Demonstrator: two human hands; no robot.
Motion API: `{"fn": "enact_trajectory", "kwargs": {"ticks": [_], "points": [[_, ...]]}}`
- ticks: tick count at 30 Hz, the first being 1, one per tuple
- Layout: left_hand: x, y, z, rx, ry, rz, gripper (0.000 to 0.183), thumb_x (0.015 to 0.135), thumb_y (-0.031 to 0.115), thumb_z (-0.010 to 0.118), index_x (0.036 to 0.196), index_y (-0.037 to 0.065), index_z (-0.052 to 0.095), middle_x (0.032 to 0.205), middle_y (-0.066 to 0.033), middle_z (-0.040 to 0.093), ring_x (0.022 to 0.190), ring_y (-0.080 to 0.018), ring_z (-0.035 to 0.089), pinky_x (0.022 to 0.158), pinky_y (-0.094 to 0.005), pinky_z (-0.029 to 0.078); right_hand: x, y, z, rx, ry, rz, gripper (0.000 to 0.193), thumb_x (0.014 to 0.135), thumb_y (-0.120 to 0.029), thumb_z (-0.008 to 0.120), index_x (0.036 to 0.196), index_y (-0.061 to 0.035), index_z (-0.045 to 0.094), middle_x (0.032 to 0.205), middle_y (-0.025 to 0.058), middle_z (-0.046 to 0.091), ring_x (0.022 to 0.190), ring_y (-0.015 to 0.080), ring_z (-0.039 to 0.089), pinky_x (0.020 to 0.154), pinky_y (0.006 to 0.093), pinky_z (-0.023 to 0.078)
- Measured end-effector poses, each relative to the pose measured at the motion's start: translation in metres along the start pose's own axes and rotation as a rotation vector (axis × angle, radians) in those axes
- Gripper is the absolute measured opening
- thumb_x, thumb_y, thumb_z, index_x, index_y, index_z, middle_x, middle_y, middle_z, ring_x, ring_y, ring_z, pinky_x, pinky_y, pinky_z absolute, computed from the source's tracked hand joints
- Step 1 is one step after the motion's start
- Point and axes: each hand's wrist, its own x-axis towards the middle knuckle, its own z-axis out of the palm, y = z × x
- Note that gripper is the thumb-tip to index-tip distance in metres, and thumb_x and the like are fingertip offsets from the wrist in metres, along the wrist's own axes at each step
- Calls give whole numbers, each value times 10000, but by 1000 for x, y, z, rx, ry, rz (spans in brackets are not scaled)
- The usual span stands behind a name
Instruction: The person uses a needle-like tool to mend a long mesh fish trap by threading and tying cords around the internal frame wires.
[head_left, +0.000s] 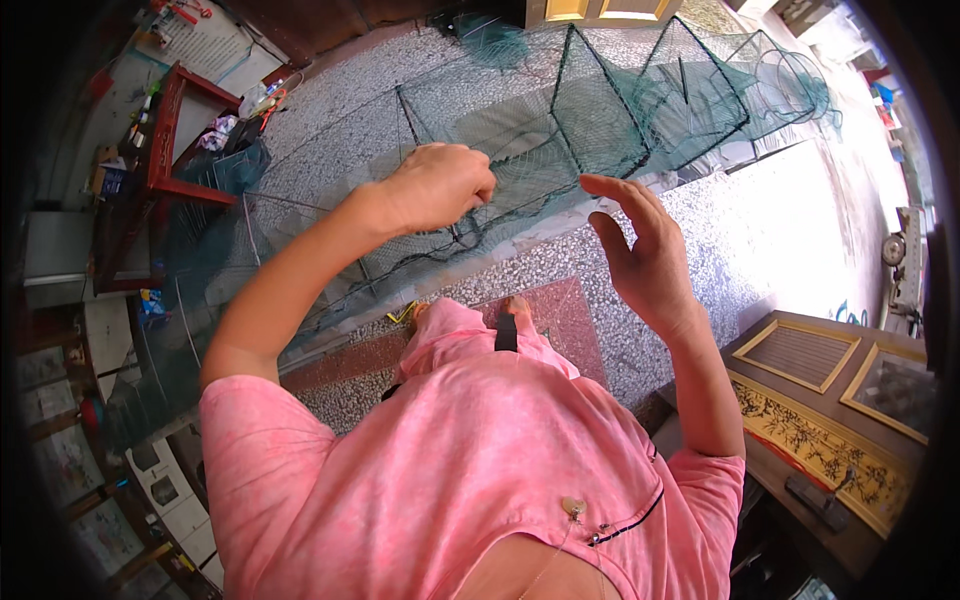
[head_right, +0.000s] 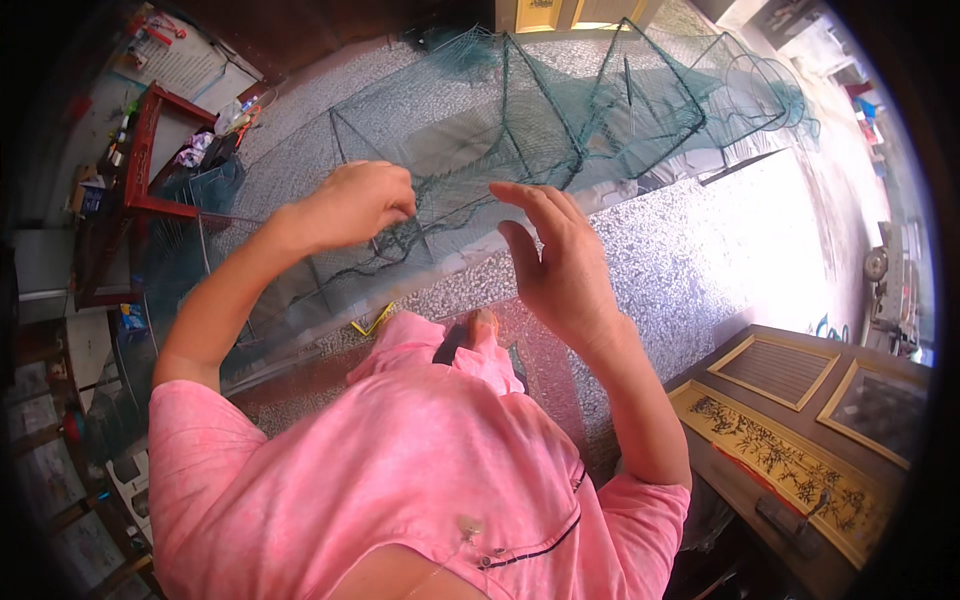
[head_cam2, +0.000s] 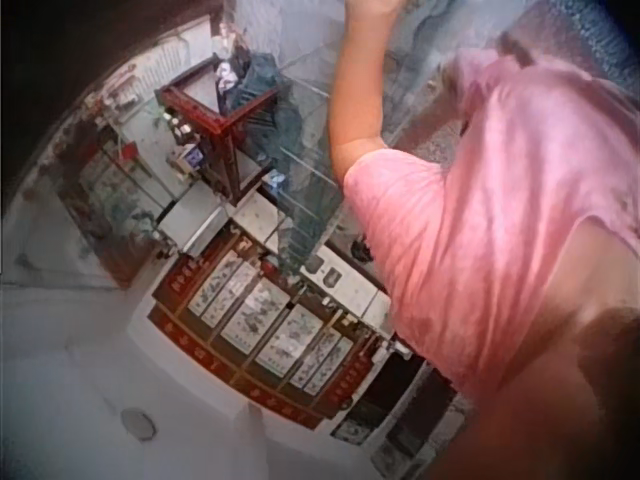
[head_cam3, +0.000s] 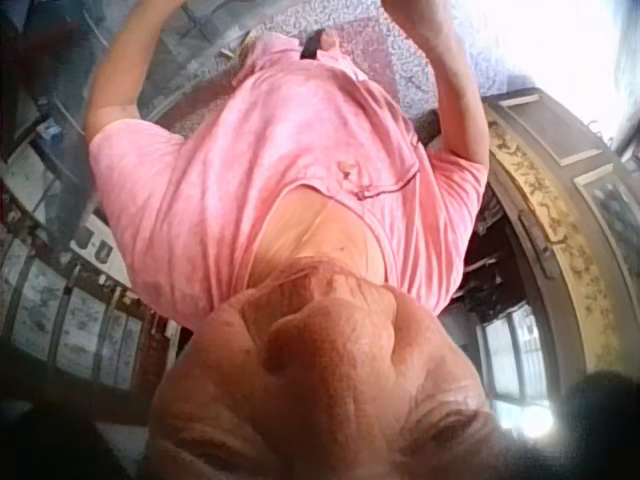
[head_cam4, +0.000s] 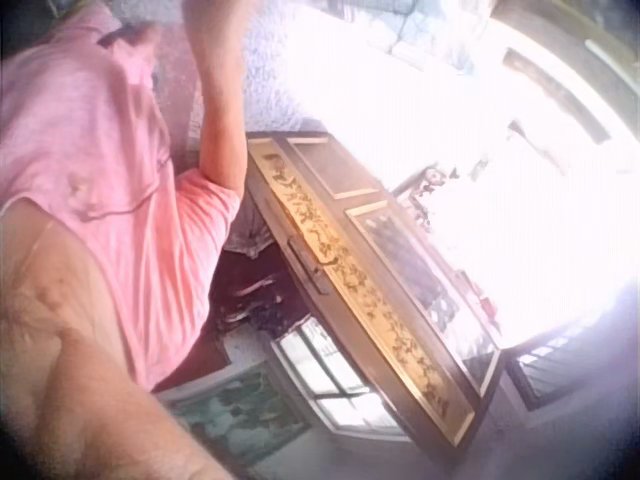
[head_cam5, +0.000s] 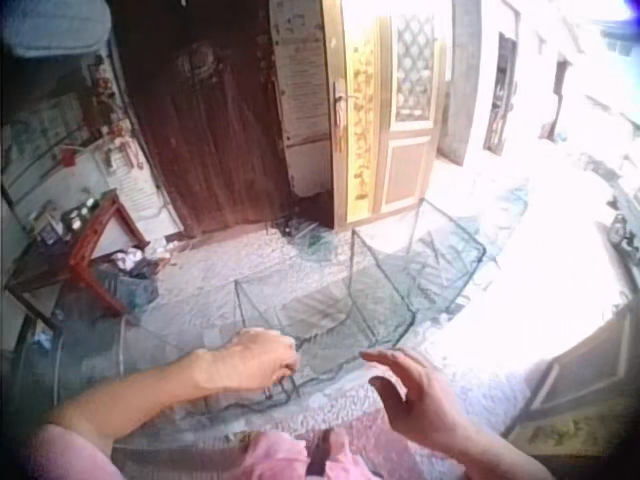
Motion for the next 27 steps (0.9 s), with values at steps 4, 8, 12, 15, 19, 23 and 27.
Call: {"fn": "enact_trajectory", "kwargs": {"ticks": [4, 8, 12, 15, 19, 23, 27], "points": [[27, 16, -4, -138, -225, -188, 271, 761, 305, 716, 901, 83, 648, 855, -71, 643, 840, -271, 633, 720, -388, 484, 6, 14, 3, -47, 14, -180, 338, 806, 82, 546, 1116, -44, 590, 1063, 134, 613, 978, 336, 581, 832, 400, 483], [21, 14, 5, -186, -138, -186, 300, 755, 273, 712, 971, 89, 616, 836, -61, 656, 842, -256, 643, 722, -378, 491, 19, 15, 12, -36, -73, -270, 327, 793, 64, 564, 1104, -32, 580, 1061, 127, 609, 983, 324, 575, 834, 398, 484], [21, 6, 0, -291, -191, -132, 235, 796, 188, 646, 999, 85, 589, 859, -72, 630, 824, -277, 623, 730, -386, 482, 31, 21, 20, -142, -235, -343, 259, 801, -24, 618, 1059, -31, 603, 1012, 105, 613, 915, 298, 568, 797, 374, 485], [23, -2, 17, -175, 80, -86, 187, 795, 126, 594, 971, 65, 576, 854, -95, 623, 802, -274, 621, 735, -389, 482, 41, 15, 19, -188, -344, -345, 217, 814, -154, 644, 999, -43, 620, 944, 90, 603, 893, 282, 565, 800, 375, 462], [25, -4, 19, -361, 320, -184, 138, 794, 81, 551, 924, 37, 569, 868, -128, 623, 790, -303, 623, 729, -394, 484, 51, 15, 26, -462, -653, -242, 216, 830, -278, 648, 901, -75, 650, 879, 71, 608, 924, 268, 574, 809, 377, 452], [24, -2, 9, -543, 176, -231, 136, 801, 87, 548, 919, 35, 592, 877, -136, 628, 814, -334, 627, 730, -402, 488, 57, 17, 30, -517, -712, -193, 205, 816, -283, 667, 836, -81, 642, 856, 59, 618, 895, 266, 578, 807, 387, 446], [30, 4, -1, -378, -155, -235, 166, 831, 126, 556, 975, 60, 609, 950, -118, 635, 900, -327, 626, 763, -415, 490, 65, 23, 16, -283, -575, -285, 175, 822, -233, 661, 918, -87, 647, 890, 68, 634, 910, 274, 595, 806, 384, 464]]}}
